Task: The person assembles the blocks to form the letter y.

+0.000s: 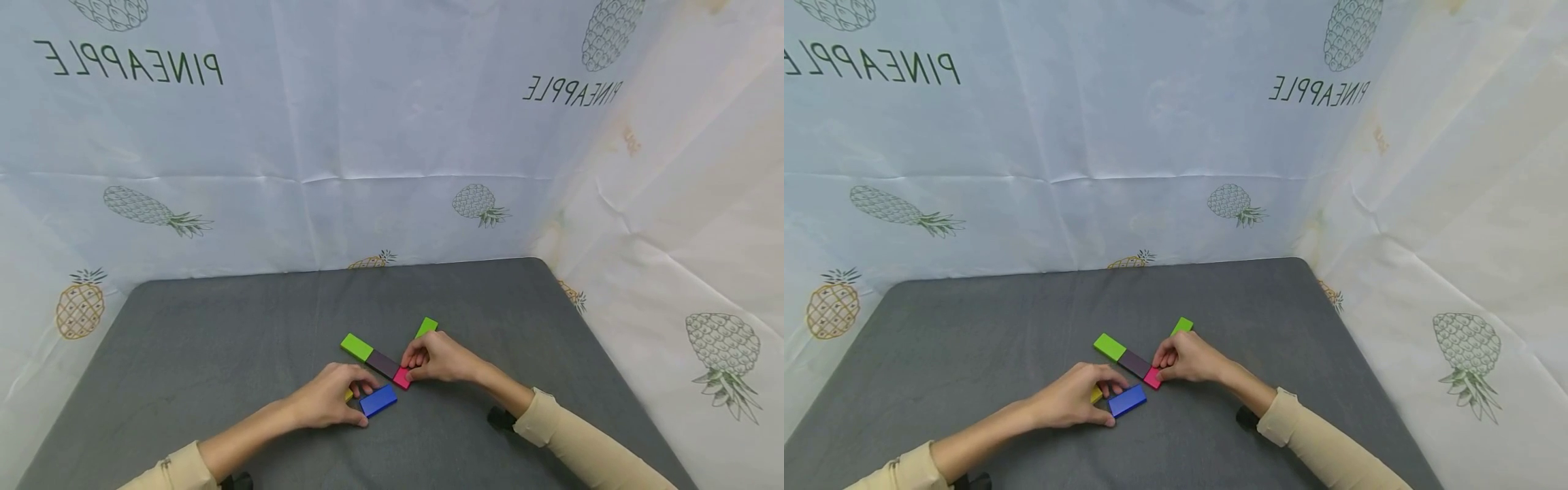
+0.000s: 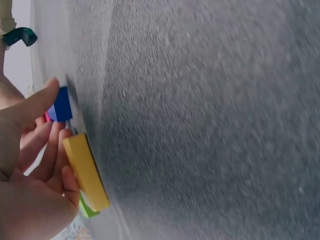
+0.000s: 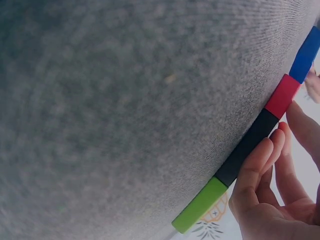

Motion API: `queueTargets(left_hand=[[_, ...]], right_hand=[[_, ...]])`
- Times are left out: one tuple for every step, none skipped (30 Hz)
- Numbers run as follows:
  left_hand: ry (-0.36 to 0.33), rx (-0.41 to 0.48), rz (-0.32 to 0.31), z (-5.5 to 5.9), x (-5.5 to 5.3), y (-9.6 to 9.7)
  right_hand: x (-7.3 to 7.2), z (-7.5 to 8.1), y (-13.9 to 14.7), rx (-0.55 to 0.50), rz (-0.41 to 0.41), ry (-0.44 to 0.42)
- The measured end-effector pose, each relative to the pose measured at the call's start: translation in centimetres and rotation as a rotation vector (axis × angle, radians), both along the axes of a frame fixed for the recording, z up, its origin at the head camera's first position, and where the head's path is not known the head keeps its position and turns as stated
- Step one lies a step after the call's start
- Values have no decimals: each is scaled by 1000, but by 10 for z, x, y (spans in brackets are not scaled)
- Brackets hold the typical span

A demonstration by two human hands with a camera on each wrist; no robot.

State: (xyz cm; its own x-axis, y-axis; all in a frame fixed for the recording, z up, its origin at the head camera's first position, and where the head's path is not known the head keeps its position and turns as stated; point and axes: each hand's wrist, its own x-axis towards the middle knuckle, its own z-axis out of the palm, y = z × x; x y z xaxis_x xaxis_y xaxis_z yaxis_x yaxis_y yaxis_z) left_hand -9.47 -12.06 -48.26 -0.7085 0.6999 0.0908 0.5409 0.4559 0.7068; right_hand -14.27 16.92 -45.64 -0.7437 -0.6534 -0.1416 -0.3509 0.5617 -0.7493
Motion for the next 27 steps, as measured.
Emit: queueTargets(left_hand=[[22,-5,-6,-1,-1,-1],[37,-21,-5,-1,-2,-2],[45,-53,-1,5,-1,-3],[70,-60,-3,5,-2,-3],[98,-61,-9,4,-2,-4],[120,-58,-14,4,-2,-5],[133,-59,-20,8,-2,-5],[143,-50,-24,8,-2,-5],[156,-32,-32,7,-3,-6],[155,-17,-34,5,-4,-6],[151,-4,-34,4,-5,-7],[142,5,-33,3,-5,-7],[132,12,-32,1,-7,-8],[121,15,-30,0,-7,-8],[110,18,-28,-1,-8,-8],[98,16,-24,-1,-9,-8],[93,17,-23,-3,-9,-8],[91,16,-23,-3,-9,-9],[89,12,-23,-4,-9,-9],[97,5,-24,-5,-9,-9],[101,-5,-23,-5,-8,-9],[101,-15,-21,-6,-8,-9],[103,-24,-21,-6,-7,-9],[104,-35,-22,-6,-7,-9],[104,-46,-23,-6,-6,-9],[99,-56,-23,-5,-6,-9],[87,-65,-22,-5,-6,-8]], right_hand=[[0,0,0,0,1,2],[0,-1,0,1,1,4],[0,-1,0,1,0,4],[0,-1,0,2,-1,4],[0,-1,0,3,-3,3],[-1,-1,0,4,-4,3],[-1,-1,0,4,-6,2],[-1,-2,0,5,-7,2],[-1,-2,0,6,-8,3],[-1,-1,0,6,-9,2],[-1,-1,0,6,-9,2],[-1,-1,0,6,-8,1],[-1,-1,0,6,-8,1],[0,-1,0,7,-9,0],[0,0,0,7,-9,-1],[0,0,0,7,-9,-3],[0,0,-1,7,-9,-4],[0,0,-1,7,-8,-4],[0,0,-1,6,-8,-5],[0,0,-1,6,-9,-6],[0,0,-1,6,-9,-7],[0,0,-1,5,-8,-6],[0,0,-1,4,-8,-5],[0,0,-1,3,-7,-5],[0,0,-1,1,-7,-6],[0,0,-1,0,-6,-7],[0,0,-1,-3,-5,-8]])
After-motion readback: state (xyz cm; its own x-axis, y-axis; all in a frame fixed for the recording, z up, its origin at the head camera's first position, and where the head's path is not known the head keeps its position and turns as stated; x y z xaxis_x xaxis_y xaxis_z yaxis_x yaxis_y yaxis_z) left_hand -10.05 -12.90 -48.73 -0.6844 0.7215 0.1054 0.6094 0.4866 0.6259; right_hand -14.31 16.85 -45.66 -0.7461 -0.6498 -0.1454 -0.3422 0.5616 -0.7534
